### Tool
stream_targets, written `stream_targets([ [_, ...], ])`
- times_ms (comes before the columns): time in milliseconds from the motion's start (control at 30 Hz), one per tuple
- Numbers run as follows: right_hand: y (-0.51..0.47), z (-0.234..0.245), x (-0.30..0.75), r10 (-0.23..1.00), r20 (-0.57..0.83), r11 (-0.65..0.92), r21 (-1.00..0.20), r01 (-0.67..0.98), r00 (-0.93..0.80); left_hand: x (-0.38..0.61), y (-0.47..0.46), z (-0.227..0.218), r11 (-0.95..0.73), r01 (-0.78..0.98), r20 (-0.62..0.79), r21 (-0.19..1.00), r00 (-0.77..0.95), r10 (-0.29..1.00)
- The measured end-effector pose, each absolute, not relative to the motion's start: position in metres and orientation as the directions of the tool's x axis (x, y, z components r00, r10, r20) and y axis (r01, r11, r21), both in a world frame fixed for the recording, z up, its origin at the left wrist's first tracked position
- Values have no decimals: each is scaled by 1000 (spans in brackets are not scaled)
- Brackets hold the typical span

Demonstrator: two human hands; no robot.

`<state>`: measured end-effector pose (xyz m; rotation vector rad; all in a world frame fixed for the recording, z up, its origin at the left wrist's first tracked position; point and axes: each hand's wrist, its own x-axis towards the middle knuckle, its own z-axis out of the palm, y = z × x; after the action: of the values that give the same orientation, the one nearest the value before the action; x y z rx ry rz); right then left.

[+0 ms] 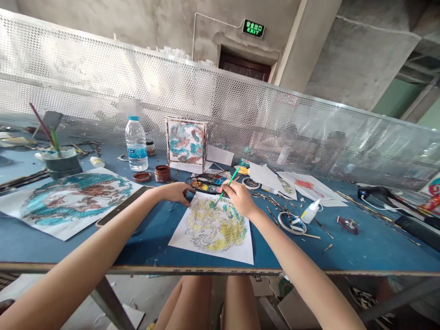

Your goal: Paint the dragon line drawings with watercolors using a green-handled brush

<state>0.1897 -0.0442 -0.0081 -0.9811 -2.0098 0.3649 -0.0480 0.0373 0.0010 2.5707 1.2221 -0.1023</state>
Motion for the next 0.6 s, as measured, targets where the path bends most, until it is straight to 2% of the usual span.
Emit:
stream_targets([
  [600, -45, -8, 191, 726, 578, 673, -484, 559, -373, -46, 37, 1, -594, 767, -188, 243, 638, 747],
])
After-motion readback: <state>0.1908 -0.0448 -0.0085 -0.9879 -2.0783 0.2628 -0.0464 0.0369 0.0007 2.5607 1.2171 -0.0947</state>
